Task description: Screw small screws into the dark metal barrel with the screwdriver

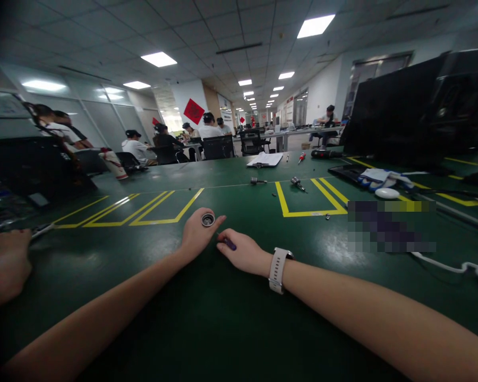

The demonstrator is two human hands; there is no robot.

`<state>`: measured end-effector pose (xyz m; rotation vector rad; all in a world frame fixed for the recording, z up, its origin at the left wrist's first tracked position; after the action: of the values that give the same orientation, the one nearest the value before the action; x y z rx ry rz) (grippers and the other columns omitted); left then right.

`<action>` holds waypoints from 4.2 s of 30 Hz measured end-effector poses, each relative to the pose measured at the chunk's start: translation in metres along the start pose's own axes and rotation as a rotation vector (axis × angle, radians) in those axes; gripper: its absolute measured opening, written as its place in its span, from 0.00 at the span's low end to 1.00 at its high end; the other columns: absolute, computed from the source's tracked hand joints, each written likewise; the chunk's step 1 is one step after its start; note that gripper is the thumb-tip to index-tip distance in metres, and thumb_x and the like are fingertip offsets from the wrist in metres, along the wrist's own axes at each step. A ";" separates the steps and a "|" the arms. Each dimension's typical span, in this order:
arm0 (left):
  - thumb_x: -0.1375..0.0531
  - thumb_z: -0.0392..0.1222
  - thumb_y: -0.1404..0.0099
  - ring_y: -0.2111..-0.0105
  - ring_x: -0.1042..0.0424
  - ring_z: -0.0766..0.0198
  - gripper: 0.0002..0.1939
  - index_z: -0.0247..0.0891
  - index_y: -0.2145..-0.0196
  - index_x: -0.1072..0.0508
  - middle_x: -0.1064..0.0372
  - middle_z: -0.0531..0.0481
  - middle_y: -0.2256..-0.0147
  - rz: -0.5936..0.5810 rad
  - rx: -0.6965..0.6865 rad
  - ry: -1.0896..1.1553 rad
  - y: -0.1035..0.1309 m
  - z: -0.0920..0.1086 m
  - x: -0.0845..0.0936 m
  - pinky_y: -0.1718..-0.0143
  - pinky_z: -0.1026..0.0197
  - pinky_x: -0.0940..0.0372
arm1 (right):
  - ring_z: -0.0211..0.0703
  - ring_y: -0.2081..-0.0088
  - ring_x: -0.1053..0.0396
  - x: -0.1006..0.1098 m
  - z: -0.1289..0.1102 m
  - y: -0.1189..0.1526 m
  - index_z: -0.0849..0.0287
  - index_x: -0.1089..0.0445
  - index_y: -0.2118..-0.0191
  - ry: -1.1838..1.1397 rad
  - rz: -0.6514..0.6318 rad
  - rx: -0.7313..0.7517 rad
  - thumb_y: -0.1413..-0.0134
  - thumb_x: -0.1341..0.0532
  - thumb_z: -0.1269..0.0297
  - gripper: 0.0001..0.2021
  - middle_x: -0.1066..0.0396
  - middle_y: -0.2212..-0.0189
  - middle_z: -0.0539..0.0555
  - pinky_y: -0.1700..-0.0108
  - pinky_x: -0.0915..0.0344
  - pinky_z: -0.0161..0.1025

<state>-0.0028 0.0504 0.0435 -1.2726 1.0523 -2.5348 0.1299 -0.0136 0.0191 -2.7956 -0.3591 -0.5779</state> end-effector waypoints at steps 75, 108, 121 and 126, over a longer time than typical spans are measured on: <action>0.37 0.31 0.48 0.56 0.31 0.60 0.17 0.37 0.59 0.27 0.29 0.47 0.58 -0.643 0.856 1.137 0.099 0.085 0.029 0.49 0.56 0.40 | 0.36 0.70 0.31 0.060 -0.010 0.113 0.61 0.30 0.69 -0.696 0.233 -0.202 0.46 0.40 0.59 0.09 0.29 0.72 0.51 0.65 0.34 0.35; 0.37 0.34 0.50 0.61 0.28 0.59 0.12 0.35 0.65 0.25 0.26 0.46 0.65 -0.535 0.752 1.007 0.100 0.088 0.025 0.59 0.57 0.35 | 0.43 0.60 0.29 0.024 -0.071 0.137 0.59 0.36 0.55 0.509 0.075 0.548 0.42 0.46 0.72 0.10 0.27 0.63 0.57 0.59 0.31 0.42; 0.37 0.35 0.49 0.61 0.28 0.58 0.11 0.35 0.65 0.25 0.26 0.45 0.64 -0.555 0.769 1.006 0.100 0.089 0.025 0.58 0.56 0.36 | 0.43 0.62 0.30 0.023 -0.070 0.137 0.60 0.36 0.56 0.521 0.039 0.547 0.42 0.46 0.73 0.09 0.27 0.64 0.56 0.60 0.32 0.41; 0.37 0.35 0.49 0.62 0.28 0.59 0.11 0.35 0.65 0.25 0.26 0.45 0.64 -0.530 0.786 1.003 0.099 0.091 0.027 0.59 0.57 0.35 | 0.43 0.60 0.30 0.023 -0.072 0.138 0.61 0.36 0.56 0.522 0.052 0.569 0.42 0.45 0.73 0.08 0.27 0.63 0.57 0.58 0.32 0.40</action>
<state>0.0283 -0.0831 0.0360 -0.0020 -0.3936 -3.4573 0.1656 -0.1604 0.0640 -2.0192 -0.2792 -0.9797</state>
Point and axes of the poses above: each hand's wrist, its own y-axis away from the middle knuckle, its own x-axis out of the back of the hand, z = x × y, the point moved 4 cm from there along -y, towards the middle knuckle
